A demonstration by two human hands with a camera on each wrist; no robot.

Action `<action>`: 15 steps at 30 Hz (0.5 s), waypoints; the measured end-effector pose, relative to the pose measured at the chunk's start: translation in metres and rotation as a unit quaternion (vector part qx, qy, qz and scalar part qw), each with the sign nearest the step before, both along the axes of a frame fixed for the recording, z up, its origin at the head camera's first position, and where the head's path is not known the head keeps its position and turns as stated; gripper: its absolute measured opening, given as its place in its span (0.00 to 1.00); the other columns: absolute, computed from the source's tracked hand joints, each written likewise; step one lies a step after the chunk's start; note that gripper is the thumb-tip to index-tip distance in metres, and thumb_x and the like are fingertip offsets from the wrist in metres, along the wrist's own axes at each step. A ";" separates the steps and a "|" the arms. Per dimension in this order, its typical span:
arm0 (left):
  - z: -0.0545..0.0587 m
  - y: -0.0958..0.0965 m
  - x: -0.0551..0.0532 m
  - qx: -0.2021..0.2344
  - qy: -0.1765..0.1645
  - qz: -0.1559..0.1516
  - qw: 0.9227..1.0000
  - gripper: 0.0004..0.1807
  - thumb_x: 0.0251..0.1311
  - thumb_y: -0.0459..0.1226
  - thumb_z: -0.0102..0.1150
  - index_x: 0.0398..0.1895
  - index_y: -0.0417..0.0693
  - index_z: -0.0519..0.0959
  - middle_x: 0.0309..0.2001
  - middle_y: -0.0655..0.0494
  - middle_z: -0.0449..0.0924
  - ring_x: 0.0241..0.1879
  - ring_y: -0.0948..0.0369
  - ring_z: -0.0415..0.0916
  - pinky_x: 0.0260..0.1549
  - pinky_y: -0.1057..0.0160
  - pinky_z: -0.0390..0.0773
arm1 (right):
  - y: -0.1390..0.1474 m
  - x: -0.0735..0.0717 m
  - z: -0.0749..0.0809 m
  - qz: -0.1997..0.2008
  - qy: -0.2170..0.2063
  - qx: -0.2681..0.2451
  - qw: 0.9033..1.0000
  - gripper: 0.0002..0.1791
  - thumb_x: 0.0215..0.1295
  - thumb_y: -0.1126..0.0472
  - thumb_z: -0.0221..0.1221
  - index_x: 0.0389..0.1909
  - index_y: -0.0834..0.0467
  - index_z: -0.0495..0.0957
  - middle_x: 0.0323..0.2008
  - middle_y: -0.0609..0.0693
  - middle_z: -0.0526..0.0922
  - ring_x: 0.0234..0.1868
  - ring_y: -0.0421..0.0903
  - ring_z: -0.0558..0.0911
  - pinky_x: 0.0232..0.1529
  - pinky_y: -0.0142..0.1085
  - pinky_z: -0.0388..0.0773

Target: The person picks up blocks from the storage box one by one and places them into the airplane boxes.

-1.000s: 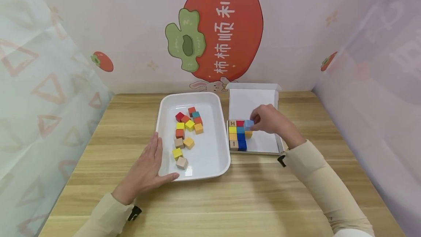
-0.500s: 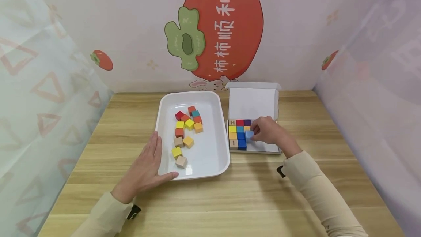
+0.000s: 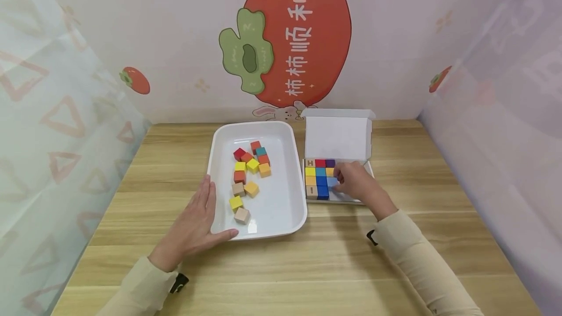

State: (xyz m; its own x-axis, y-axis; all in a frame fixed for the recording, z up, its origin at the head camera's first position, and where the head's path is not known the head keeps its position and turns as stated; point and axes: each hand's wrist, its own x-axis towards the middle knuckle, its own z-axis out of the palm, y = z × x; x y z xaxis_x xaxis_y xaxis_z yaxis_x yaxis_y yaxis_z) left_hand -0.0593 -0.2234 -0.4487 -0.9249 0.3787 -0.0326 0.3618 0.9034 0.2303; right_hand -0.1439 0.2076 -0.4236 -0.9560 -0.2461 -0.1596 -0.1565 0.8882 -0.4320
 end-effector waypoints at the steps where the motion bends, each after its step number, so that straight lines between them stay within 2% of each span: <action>1: 0.000 0.000 0.000 0.000 -0.001 0.000 1.000 0.72 0.57 0.76 0.57 0.84 0.30 0.43 0.86 0.34 0.33 0.86 0.38 0.39 0.81 0.37 0.56 | -0.001 0.000 0.002 0.003 0.001 0.008 1.000 0.16 0.60 0.64 0.76 0.47 0.64 0.84 0.41 0.57 0.88 0.41 0.50 0.82 0.51 0.45 0.88; 7: -0.001 0.000 0.001 0.003 0.000 -0.001 1.000 0.72 0.57 0.75 0.58 0.84 0.30 0.43 0.86 0.34 0.33 0.86 0.37 0.39 0.81 0.37 0.56 | -0.011 -0.006 0.027 0.031 0.023 0.029 0.999 0.20 0.62 0.61 0.75 0.52 0.67 0.85 0.44 0.60 0.89 0.42 0.51 0.84 0.52 0.47 0.89; 15: -0.001 -0.001 0.001 0.001 0.001 0.003 1.000 0.72 0.57 0.76 0.57 0.84 0.30 0.43 0.86 0.35 0.33 0.86 0.38 0.39 0.81 0.37 0.56 | -0.047 -0.022 0.069 0.070 0.042 -0.030 0.996 0.19 0.65 0.62 0.73 0.54 0.64 0.86 0.49 0.61 0.90 0.46 0.54 0.88 0.51 0.46 0.91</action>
State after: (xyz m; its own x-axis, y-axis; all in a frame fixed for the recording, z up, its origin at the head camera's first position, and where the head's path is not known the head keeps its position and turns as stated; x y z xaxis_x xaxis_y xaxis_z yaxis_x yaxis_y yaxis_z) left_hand -0.0587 -0.2241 -0.4493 -0.9269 0.3741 -0.0302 0.3577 0.9048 0.2312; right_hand -0.1656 0.1610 -0.3543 -0.9211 -0.3843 -0.0616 -0.3147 0.8285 -0.4632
